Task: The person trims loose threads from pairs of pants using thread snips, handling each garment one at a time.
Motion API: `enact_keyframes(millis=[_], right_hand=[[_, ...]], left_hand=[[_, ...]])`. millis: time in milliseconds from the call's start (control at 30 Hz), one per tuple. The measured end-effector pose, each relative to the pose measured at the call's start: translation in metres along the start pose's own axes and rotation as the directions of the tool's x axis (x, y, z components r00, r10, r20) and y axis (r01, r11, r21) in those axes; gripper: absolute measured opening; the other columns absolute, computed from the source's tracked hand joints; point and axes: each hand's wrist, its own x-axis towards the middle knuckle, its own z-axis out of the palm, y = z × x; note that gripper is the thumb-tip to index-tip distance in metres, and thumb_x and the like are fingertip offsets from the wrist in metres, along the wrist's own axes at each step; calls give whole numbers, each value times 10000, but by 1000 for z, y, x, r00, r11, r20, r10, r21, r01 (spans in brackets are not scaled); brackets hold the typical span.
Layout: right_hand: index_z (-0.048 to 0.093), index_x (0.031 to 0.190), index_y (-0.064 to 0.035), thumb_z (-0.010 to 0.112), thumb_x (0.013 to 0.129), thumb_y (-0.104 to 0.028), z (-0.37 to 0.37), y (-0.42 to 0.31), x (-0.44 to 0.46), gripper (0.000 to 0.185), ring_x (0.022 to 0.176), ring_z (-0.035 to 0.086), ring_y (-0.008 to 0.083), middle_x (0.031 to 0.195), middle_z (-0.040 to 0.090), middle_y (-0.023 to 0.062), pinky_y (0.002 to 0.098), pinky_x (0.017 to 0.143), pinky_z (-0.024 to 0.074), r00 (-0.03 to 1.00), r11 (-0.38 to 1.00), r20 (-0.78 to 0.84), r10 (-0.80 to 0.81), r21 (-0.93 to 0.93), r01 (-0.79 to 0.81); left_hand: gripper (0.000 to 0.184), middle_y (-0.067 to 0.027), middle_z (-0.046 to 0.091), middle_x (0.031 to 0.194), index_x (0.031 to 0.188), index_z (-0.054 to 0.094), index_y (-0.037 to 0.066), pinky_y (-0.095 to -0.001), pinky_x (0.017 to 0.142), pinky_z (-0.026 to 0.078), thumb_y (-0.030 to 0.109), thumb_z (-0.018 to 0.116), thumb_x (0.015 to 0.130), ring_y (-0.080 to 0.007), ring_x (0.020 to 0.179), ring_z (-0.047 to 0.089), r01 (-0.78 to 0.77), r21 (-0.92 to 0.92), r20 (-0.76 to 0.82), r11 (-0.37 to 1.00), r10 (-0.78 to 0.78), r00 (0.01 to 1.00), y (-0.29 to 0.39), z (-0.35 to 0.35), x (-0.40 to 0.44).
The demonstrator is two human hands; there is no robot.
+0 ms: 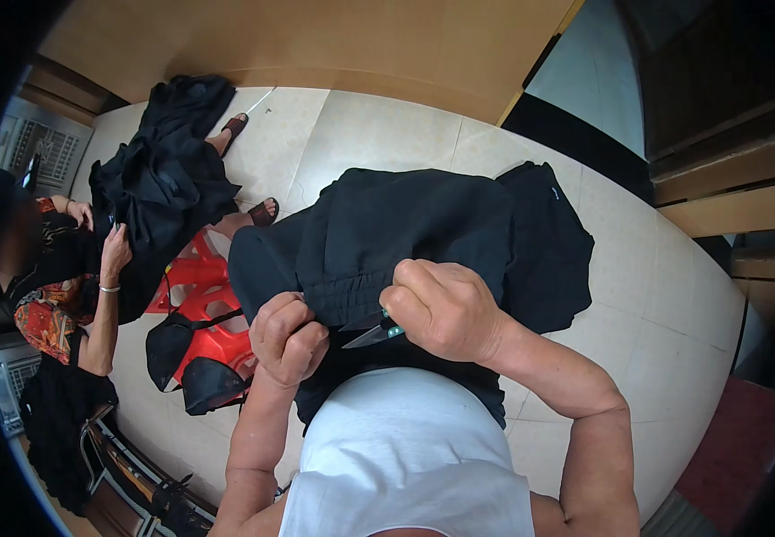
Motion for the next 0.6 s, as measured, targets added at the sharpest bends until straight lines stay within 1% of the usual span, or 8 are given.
enact_keyframes(millis=[67,200,233,367,600], right_hand=[[572,801,-75,641,716,48,-3,2,-1,165,540,418,154,743,495,49,281,471,371,1000,1000,-19,-2,1,2],[522,765,-100,660,752,45,-4,5,1,201,532,371,128,737,449,25,253,461,371,997,999,-78,-22,-33,19],[522,765,-100,660,752,45,-4,5,1,201,532,371,128,737,449,25,253,461,371,997,999,-77,-22,-34,19],[523,767,-100,659,753,45,-3,5,2,199,533,378,126,735,449,24,251,462,372,995,999,-97,-33,-45,29],[537,775,-94,655,752,44,-4,5,2,183,537,394,129,736,462,28,255,465,373,995,999,-97,-36,-32,33]], left_hand=[[96,-72,627,921,798,624,84,-331,710,551,12,687,798,-255,821,623,-6,-10,-11,1000,6,1000,1,2,3],[158,-67,612,917,819,630,103,-327,698,549,-25,704,763,-252,831,626,75,48,-45,996,-73,996,1,2,3],[158,-67,612,917,819,630,103,-327,698,549,-25,704,763,-252,831,626,76,47,-46,996,-74,996,1,2,3],[216,-52,613,917,821,616,124,-330,689,549,-45,723,739,-248,834,632,128,-34,-75,991,-131,989,0,0,6],[233,-48,620,927,804,593,132,-332,691,553,-40,733,734,-252,836,638,112,-80,-110,991,-120,987,0,-1,9]])
